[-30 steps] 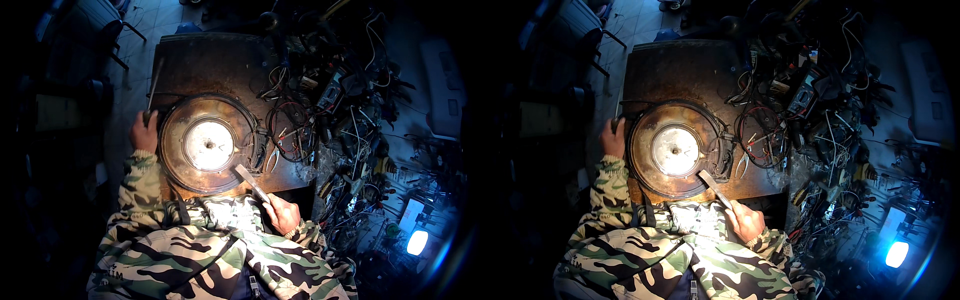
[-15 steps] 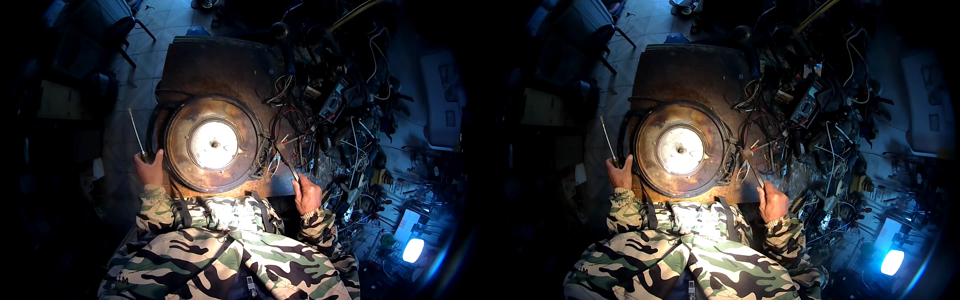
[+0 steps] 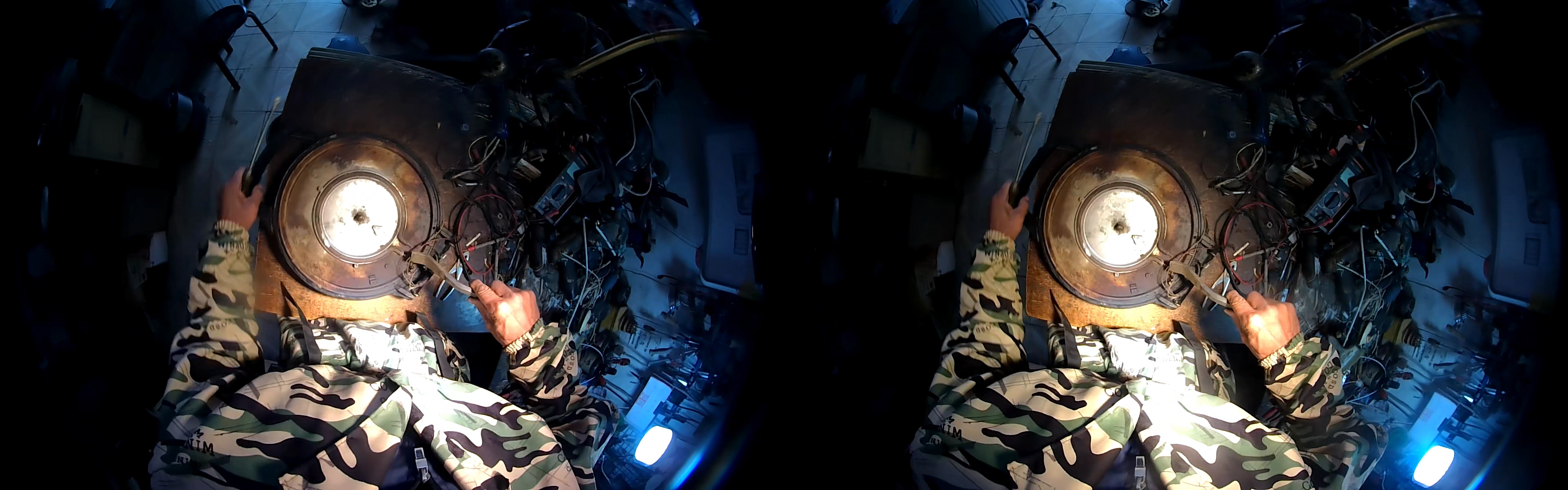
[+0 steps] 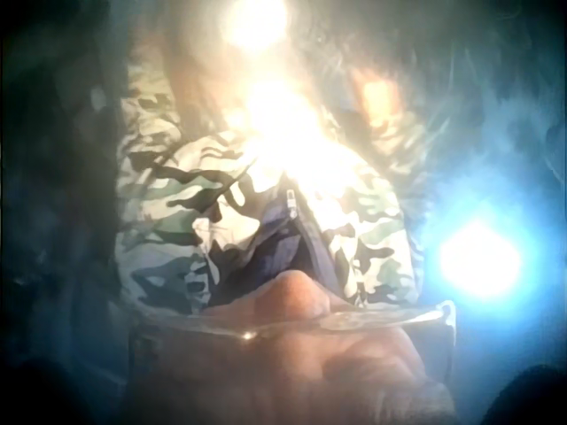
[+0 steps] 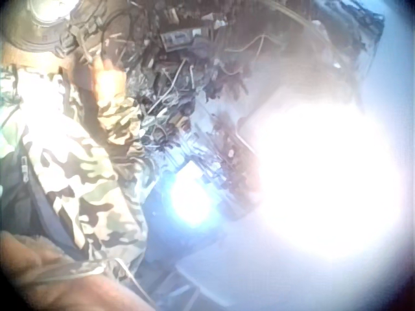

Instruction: The person selects a metal rod from a bucket of tools and then uses pliers to manipulate a circular metal component on a workbench. The person repeatedly adjusts the position of the component and uses the pliers to apply pressure or bend parts of the metal.

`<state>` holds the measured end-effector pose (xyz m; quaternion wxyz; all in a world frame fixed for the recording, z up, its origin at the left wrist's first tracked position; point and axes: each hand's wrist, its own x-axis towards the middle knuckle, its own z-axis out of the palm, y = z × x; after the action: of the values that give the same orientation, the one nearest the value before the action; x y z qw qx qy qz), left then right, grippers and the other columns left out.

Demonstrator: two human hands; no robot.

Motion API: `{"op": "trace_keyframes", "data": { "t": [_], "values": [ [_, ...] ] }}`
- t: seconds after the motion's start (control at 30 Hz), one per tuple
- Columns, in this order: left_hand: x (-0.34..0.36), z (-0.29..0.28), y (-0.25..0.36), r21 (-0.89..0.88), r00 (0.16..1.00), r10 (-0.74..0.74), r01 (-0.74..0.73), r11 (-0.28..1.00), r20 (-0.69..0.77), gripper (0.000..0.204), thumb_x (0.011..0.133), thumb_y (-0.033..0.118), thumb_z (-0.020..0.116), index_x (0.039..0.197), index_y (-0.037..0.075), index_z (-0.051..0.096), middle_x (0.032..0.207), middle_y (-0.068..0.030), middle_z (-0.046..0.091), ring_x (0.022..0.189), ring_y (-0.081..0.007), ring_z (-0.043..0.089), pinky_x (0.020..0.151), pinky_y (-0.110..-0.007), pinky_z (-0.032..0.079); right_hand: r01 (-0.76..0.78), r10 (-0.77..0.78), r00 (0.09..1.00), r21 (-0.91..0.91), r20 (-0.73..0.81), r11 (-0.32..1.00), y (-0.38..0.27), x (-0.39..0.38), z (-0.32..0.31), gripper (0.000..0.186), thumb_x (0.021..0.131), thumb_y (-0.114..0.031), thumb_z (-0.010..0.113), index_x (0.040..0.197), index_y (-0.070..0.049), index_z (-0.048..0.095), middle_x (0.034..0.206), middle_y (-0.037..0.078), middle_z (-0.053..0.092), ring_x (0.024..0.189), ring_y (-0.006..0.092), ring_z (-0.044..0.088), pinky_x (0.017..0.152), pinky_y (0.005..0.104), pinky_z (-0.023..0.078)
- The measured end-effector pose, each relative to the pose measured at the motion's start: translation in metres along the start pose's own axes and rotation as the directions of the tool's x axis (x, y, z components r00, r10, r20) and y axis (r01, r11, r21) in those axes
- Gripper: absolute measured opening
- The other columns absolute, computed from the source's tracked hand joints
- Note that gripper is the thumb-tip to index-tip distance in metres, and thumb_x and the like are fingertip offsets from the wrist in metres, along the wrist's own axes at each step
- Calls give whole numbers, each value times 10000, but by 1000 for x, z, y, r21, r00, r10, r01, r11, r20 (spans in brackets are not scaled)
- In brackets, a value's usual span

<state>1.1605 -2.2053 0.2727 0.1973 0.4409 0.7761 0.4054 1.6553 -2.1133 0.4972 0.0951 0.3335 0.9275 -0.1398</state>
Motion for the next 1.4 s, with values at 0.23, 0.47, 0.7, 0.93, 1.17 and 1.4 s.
{"op": "trace_keyframes", "data": {
  "t": [0.23, 0.47, 0.7, 0.93, 1.17, 1.4],
  "values": [
    [25, -23, 15, 115, 999, -40, 36, 993, 32, 350, 831, 127, 712, 1141, -14, 631, 933, -232, 695, 924, -422, 672, 782, -464, 522, 134, -136, 984, -32, -115, 991, -6, 42, -15, 288, 878, -187, 726, 1147, -88, 693, 727, 93, 589, 589, 291, 657, 462, 418, 508],
    [16, -13, 22, 121, 992, -65, 79, 990, -112, 320, 861, 206, 732, 1080, -8, 641, 933, -238, 692, 902, -439, 663, 750, -496, 517, 248, -221, 956, -133, 191, 959, 1, 57, -21, 303, 902, -188, 681, 1173, -55, 696, 997, 165, 720, 570, 318, 671, 457, 403, 532],
    [-13, -16, 80, 465, 909, 42, 172, 869, -416, 263, 928, 256, 703, 1026, 16, 657, 993, -184, 680, 1031, -406, 608, 847, -482, 496, 353, -315, 895, -70, 317, 933, -11, 78, -41, 344, 854, -138, 602, 1170, -46, 701, 923, 190, 704, 575, 316, 673, 504, 419, 547],
    [-29, -1, 95, 505, 919, 18, 200, 839, -394, 244, 960, 203, 642, 1114, 18, 606, 1285, -186, 608, 1142, -416, 569, 925, -495, 481, 493, -410, 776, -57, 479, 868, -13, 139, -53, 224, 948, -224, 564, 981, -156, 776, 571, 114, 642, 591, 303, 675, 521, 421, 535],
    [-22, 13, 102, 499, 901, 86, 154, 853, -425, 212, 966, 176, 617, 1102, 14, 610, 1247, -192, 629, 1102, -420, 596, 906, -495, 500, 548, -467, 759, -58, 454, 835, -3, 163, -64, 200, 939, -248, 596, 896, -96, 720, 652, 99, 645, 589, 279, 666, 525, 394, 539],
    [-19, 13, 110, 464, 900, 74, 150, 873, -430, 180, 964, 148, 601, 1082, 12, 608, 1246, -195, 634, 1101, -420, 599, 905, -495, 499, 503, -420, 848, -237, 323, 831, -17, 132, -60, 207, 932, -261, 612, 872, -81, 694, 684, 92, 639, 601, 270, 663, 528, 382, 539]
  ]
}}
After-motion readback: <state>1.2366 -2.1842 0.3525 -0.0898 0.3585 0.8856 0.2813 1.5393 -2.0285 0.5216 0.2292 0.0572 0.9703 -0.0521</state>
